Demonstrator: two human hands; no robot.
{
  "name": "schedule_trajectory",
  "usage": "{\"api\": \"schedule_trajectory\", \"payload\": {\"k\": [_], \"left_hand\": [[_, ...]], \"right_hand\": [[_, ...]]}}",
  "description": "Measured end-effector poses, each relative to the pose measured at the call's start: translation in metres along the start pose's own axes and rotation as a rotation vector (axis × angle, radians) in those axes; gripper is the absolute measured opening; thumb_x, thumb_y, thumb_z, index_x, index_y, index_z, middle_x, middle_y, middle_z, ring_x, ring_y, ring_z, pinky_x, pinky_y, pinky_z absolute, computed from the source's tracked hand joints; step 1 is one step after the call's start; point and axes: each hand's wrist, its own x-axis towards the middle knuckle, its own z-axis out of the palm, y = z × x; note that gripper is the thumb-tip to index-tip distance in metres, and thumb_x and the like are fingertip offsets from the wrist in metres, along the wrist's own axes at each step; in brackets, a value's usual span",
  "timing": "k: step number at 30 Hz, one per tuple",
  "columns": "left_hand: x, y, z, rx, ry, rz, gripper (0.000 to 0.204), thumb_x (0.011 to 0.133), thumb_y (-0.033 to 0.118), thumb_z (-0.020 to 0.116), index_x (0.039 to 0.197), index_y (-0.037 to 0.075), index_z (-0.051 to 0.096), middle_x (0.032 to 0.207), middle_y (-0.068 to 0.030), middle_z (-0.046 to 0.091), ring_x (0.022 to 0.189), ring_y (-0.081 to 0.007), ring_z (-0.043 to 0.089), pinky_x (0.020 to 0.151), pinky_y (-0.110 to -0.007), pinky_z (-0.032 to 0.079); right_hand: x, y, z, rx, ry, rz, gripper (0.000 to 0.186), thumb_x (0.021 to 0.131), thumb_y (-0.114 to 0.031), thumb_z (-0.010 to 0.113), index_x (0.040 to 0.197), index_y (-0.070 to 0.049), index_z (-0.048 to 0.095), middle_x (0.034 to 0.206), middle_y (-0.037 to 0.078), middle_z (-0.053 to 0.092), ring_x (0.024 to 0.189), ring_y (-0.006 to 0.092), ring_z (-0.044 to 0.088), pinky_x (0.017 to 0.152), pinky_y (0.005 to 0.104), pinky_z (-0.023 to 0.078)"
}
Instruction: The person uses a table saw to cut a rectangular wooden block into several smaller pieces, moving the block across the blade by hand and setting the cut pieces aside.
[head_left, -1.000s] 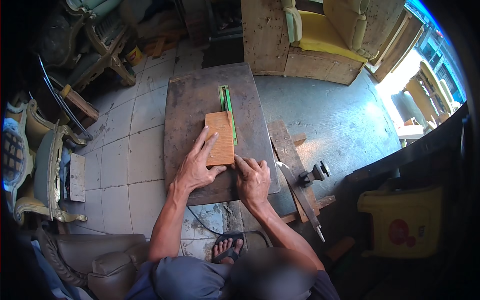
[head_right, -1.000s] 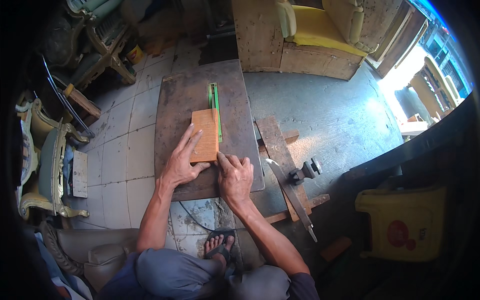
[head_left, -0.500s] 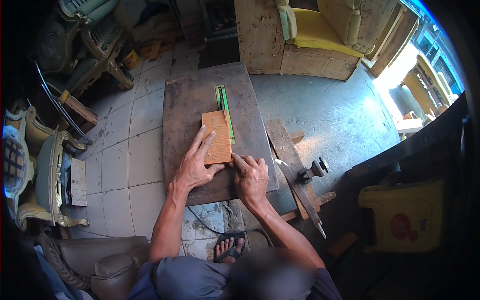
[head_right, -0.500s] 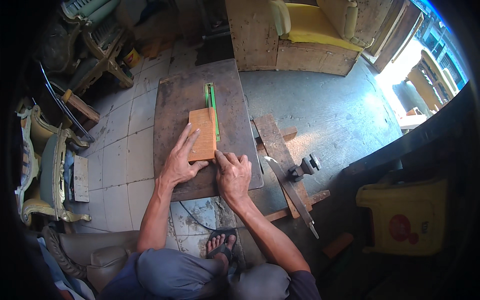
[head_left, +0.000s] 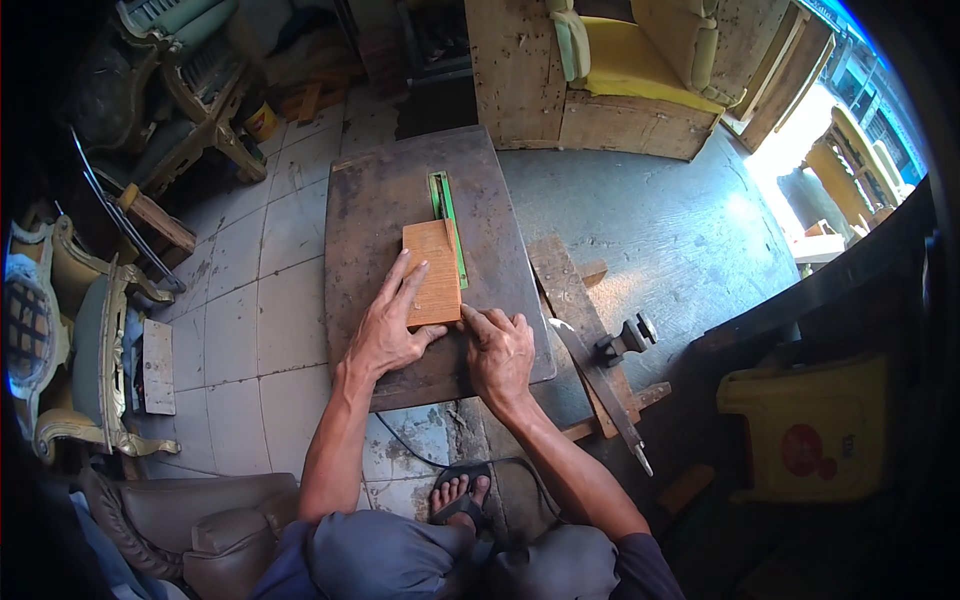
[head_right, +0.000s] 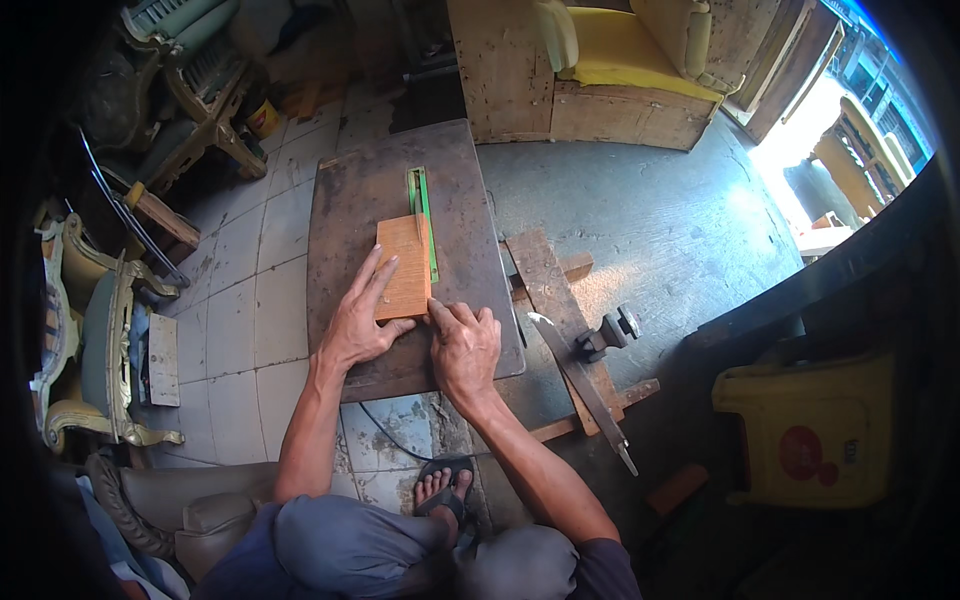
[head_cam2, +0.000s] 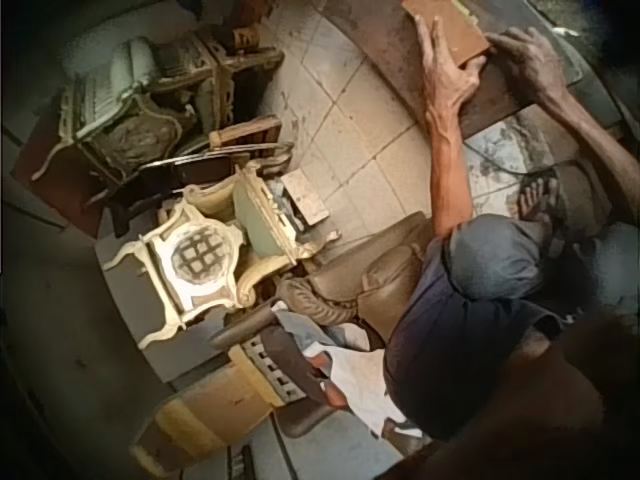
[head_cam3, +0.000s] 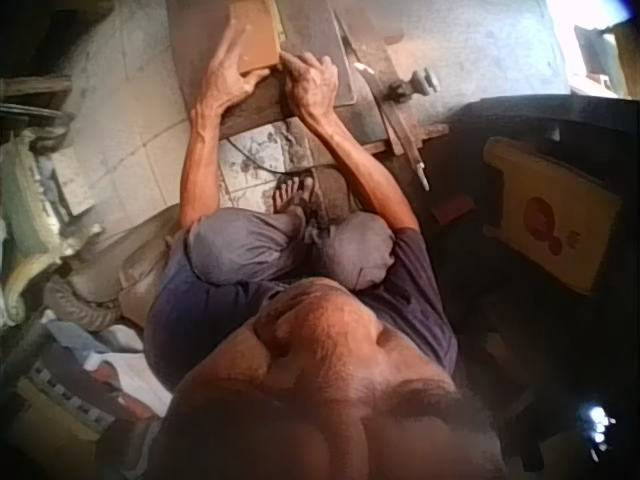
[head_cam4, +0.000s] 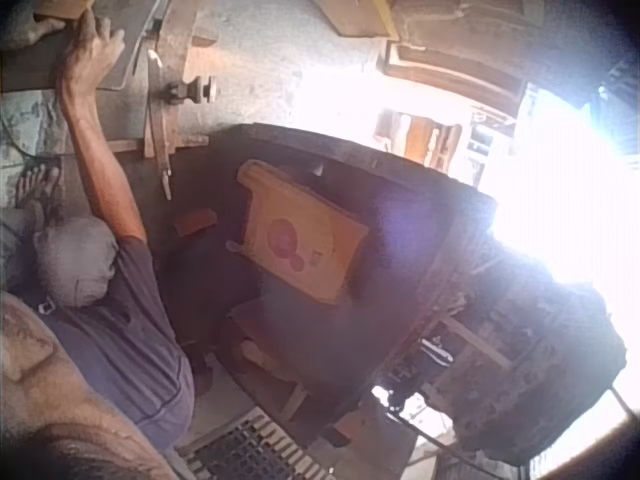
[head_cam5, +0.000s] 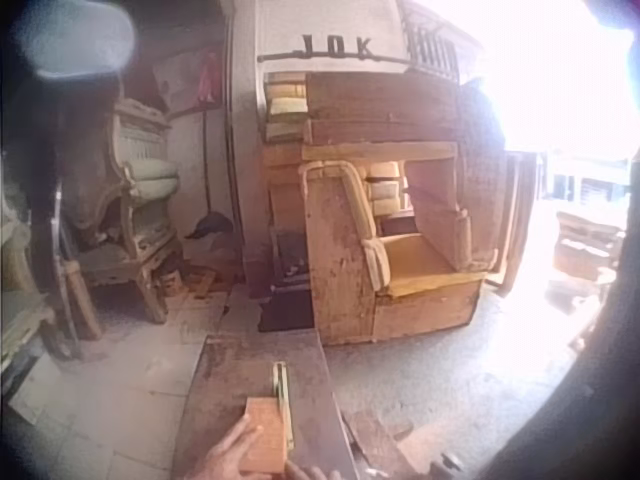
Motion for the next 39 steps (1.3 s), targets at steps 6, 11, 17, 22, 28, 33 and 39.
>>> {"api": "schedule_trajectory", "payload": {"k": [6, 11, 17, 22, 28, 33, 39], "left_hand": [[0.001, -0.001, 0.001, 0.009, 0.003, 0.008, 0.106, 0.075, 0.022, 0.096, 0.165, 0.009, 0.043, 0.177, -0.0216, 0.027, 0.157, -0.0437, 0.04, 0.127, -0.049, 0.042], [0.002, -0.002, 0.001, 0.007, 0.004, 0.004, 0.106, 0.075, 0.022, 0.096, 0.165, 0.01, 0.043, 0.177, -0.021, 0.027, 0.157, -0.0431, 0.04, 0.127, -0.049, 0.042], [0.004, -0.004, 0.0, 0.017, 0.01, 0.006, 0.105, 0.075, 0.022, 0.096, 0.165, 0.01, 0.044, 0.178, -0.0202, 0.027, 0.157, -0.0426, 0.041, 0.127, -0.049, 0.042], [0.006, -0.006, 0.001, 0.01, 0.009, 0.008, 0.105, 0.075, 0.023, 0.096, 0.165, 0.011, 0.044, 0.178, -0.019, 0.027, 0.157, -0.0423, 0.041, 0.128, -0.049, 0.042], [0.008, -0.002, -0.002, 0.05, -0.003, 0.01, 0.101, 0.078, 0.023, 0.095, 0.164, 0.01, 0.045, 0.177, -0.0204, 0.027, 0.155, -0.0441, 0.042, 0.126, -0.049, 0.044], [0.009, -0.004, -0.002, 0.056, 0.008, 0.018, 0.1, 0.077, 0.023, 0.095, 0.164, 0.011, 0.045, 0.177, -0.0202, 0.029, 0.156, -0.0442, 0.042, 0.126, -0.048, 0.044], [0.01, -0.004, -0.002, 0.06, 0.002, 0.018, 0.101, 0.077, 0.022, 0.095, 0.164, 0.011, 0.045, 0.176, -0.0213, 0.029, 0.155, -0.0444, 0.042, 0.126, -0.048, 0.044]], "right_hand": [[0.001, 0.0, 0.001, -0.005, 0.003, -0.001, 0.029, 0.095, -0.017, 0.076, 0.123, -0.019, 0.082, 0.101, 0.002, 0.077, 0.085, 0.0295, 0.061, 0.08, 0.0424, 0.048], [0.001, 0.002, 0.003, -0.01, 0.003, 0.006, 0.029, 0.095, -0.018, 0.076, 0.123, -0.02, 0.083, 0.1, 0.002, 0.077, 0.085, 0.0292, 0.062, 0.08, 0.0423, 0.048], [0.004, 0.0, 0.005, -0.003, 0.016, 0.012, 0.025, 0.094, -0.018, 0.076, 0.119, -0.02, 0.083, 0.097, 0.003, 0.075, 0.084, 0.0296, 0.062, 0.079, 0.0426, 0.047], [0.004, 0.001, 0.006, -0.003, 0.04, 0.015, 0.02, 0.094, -0.019, 0.076, 0.113, -0.02, 0.083, 0.094, 0.004, 0.074, 0.083, 0.0302, 0.062, 0.077, 0.043, 0.047], [0.004, -0.001, 0.006, 0.003, 0.039, 0.034, 0.015, 0.094, -0.019, 0.077, 0.107, -0.017, 0.082, 0.094, 0.004, 0.072, 0.087, 0.0307, 0.064, 0.08, 0.0447, 0.048], [0.006, -0.002, 0.008, -0.002, 0.061, 0.039, 0.013, 0.093, -0.021, 0.077, 0.106, -0.018, 0.082, 0.092, 0.004, 0.07, 0.086, 0.03, 0.065, 0.079, 0.0444, 0.05], [0.007, -0.001, 0.007, -0.026, 0.057, 0.045, 0.014, 0.095, -0.023, 0.078, 0.107, -0.02, 0.083, 0.095, 0.003, 0.074, 0.085, 0.0294, 0.067, 0.077, 0.0433, 0.051]]}}
